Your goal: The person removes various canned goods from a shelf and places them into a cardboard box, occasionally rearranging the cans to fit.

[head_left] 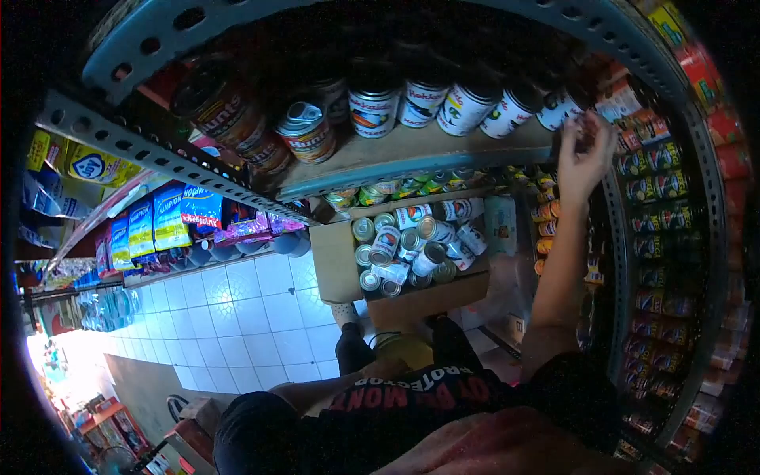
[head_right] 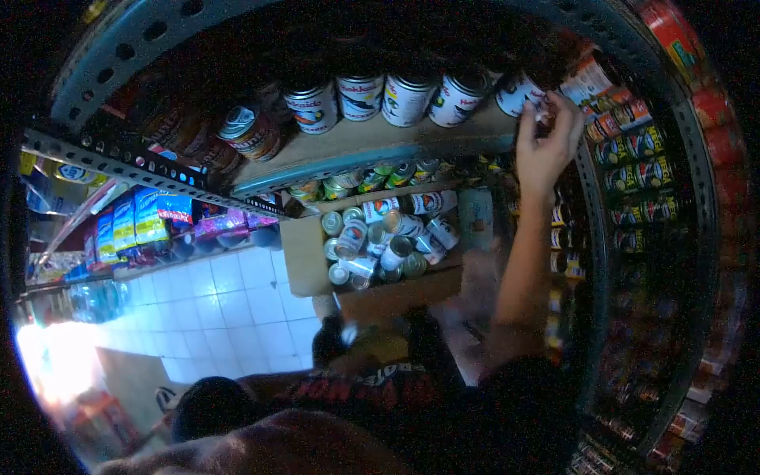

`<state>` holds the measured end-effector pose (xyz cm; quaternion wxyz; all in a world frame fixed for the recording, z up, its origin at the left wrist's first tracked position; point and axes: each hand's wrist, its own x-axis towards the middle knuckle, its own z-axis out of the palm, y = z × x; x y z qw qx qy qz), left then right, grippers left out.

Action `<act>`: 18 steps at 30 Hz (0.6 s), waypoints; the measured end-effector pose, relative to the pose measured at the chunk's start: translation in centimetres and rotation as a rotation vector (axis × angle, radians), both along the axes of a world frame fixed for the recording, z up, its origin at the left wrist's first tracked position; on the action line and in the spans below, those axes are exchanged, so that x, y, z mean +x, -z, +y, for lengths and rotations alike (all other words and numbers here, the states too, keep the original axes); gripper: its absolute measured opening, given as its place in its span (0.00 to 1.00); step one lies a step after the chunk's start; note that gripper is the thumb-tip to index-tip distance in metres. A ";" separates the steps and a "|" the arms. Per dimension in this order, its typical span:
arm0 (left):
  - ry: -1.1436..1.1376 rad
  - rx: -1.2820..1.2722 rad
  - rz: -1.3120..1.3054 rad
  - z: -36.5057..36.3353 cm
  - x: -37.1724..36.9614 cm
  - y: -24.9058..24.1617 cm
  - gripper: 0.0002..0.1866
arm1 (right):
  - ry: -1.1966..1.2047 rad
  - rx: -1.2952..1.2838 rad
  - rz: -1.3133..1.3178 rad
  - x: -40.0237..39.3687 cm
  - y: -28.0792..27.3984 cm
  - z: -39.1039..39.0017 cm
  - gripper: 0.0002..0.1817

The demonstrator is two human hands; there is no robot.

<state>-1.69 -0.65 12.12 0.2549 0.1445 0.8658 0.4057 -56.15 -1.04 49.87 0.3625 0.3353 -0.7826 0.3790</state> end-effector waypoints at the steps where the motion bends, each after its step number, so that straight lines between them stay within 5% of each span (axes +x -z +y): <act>1: 0.050 -0.009 -0.065 -0.4 0.2 0.0 0.39 | 0.086 0.065 0.060 -0.5 0.7 0.2 0.22; 7: 0.066 0.024 -0.075 -1.9 0.6 -1.2 0.34 | 0.078 0.002 -0.096 0.0 1.4 -1.9 0.32; 13: -0.034 0.059 0.123 -2.4 -2.9 -6.2 0.24 | -0.063 0.006 -0.095 -0.8 2.1 -2.0 0.29; 16: -0.243 0.190 0.424 -5.8 -7.8 -12.6 0.19 | -0.135 -0.052 -0.286 -0.4 2.2 -1.6 0.35; 18: -0.404 0.130 0.872 -7.3 -10.9 -14.5 0.15 | -0.206 -0.121 -0.316 -0.1 2.3 -1.7 0.39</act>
